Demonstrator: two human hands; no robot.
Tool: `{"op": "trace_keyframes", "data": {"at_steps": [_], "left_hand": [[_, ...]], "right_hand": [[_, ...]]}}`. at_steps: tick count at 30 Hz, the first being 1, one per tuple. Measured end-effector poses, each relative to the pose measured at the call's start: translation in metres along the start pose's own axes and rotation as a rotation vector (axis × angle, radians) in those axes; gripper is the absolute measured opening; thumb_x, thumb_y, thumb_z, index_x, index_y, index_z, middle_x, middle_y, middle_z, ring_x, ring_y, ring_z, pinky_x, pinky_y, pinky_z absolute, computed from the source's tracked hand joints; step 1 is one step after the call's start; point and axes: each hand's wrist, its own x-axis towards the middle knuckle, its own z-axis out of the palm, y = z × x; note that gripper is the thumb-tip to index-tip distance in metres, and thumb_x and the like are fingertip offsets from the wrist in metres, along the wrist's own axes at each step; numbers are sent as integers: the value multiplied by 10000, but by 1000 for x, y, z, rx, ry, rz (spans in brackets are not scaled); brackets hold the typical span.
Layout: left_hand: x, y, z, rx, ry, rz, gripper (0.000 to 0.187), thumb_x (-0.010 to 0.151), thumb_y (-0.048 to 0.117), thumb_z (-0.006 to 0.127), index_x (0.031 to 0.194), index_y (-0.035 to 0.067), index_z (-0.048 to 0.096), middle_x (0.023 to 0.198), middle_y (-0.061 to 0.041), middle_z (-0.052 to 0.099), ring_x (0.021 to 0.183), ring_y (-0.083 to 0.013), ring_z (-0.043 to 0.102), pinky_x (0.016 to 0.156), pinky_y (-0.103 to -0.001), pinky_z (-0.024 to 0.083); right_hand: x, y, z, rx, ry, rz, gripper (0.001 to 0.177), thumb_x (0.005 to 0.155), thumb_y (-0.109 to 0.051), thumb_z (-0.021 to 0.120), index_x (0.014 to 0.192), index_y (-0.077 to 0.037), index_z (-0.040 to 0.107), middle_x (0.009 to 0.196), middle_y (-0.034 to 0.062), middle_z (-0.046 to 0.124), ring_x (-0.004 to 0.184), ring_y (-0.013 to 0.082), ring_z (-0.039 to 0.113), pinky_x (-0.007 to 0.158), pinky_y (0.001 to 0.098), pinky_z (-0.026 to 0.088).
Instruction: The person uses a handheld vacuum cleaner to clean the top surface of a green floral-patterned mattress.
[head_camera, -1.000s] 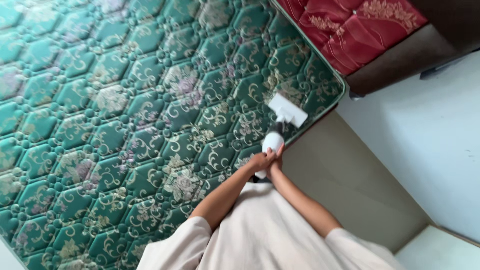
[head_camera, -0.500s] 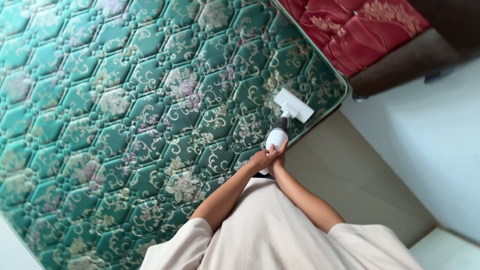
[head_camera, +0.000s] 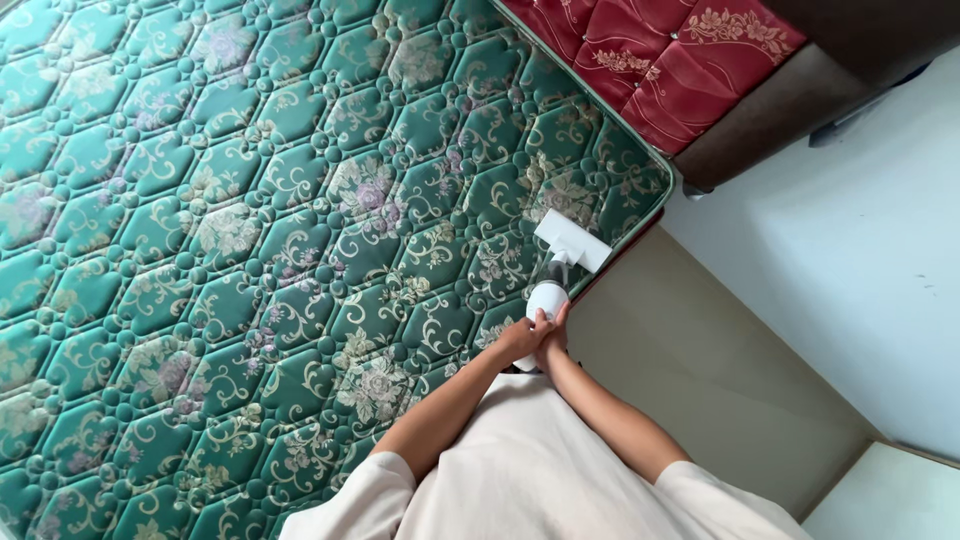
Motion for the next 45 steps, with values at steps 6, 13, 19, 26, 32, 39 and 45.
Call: {"op": "trace_keyframes", "data": {"at_steps": [6, 13, 19, 26, 32, 39, 45], "left_hand": [[9, 12, -4, -50, -18, -15, 903, 859, 732, 523, 1222, -79, 685, 1191, -315, 707, 1152, -418, 680, 1007, -413, 507], [40, 40, 0, -147, -30, -92, 867, 840, 678, 572, 1257, -78, 647, 1201, -312, 690, 1140, -411, 681, 972, -415, 531], [87, 84, 9, -148, -7, -94, 824, 898, 653, 491, 1225, -85, 654, 1169, -337, 689, 1126, -440, 687, 969, -450, 534], [150, 151, 18, -90, 54, -22, 855, 999, 659, 313, 1176, -87, 692, 1127, -339, 700, 1125, -461, 660, 999, -445, 500], [189, 190, 24, -50, 59, 3, 822, 987, 643, 314, 1166, -66, 689, 1145, -324, 696, 1112, -468, 648, 989, -458, 499], [179, 198, 31, -68, 80, -47, 807, 1005, 624, 297, 1195, -71, 659, 1172, -355, 666, 1151, -504, 625, 1021, -482, 469], [156, 190, 26, -5, 65, -14, 849, 1003, 611, 308, 1154, -133, 689, 1132, -383, 683, 1105, -494, 653, 999, -471, 498]], "right_hand": [[4, -8, 3, 170, -43, 0, 813, 997, -357, 607, 1614, -429, 84, 1542, 138, 416, 1263, 322, 543, 978, 471, 506], [32, -28, -12, 254, -64, 109, 808, 986, -344, 593, 1605, -448, 84, 1490, 134, 449, 1198, 331, 555, 925, 530, 519], [83, -66, -33, 411, -82, 151, 660, 1028, -516, 468, 1617, -395, 198, 1446, 137, 511, 1176, 311, 566, 971, 477, 485], [151, -128, -62, 417, -65, 143, 673, 1037, -577, 428, 1628, -318, 238, 1493, 138, 493, 1233, 317, 569, 995, 441, 484], [191, -161, -76, 214, -66, 117, 754, 1003, -405, 533, 1612, -413, 89, 1549, 119, 415, 1249, 342, 549, 981, 504, 494], [185, -170, -88, 127, -164, 153, 809, 997, -461, 535, 1601, -464, -4, 1569, 108, 395, 1272, 330, 528, 993, 502, 487], [161, -163, -84, 29, -148, 154, 809, 986, -562, 513, 1619, -456, 20, 1535, 97, 431, 1262, 329, 533, 973, 525, 489]]}}
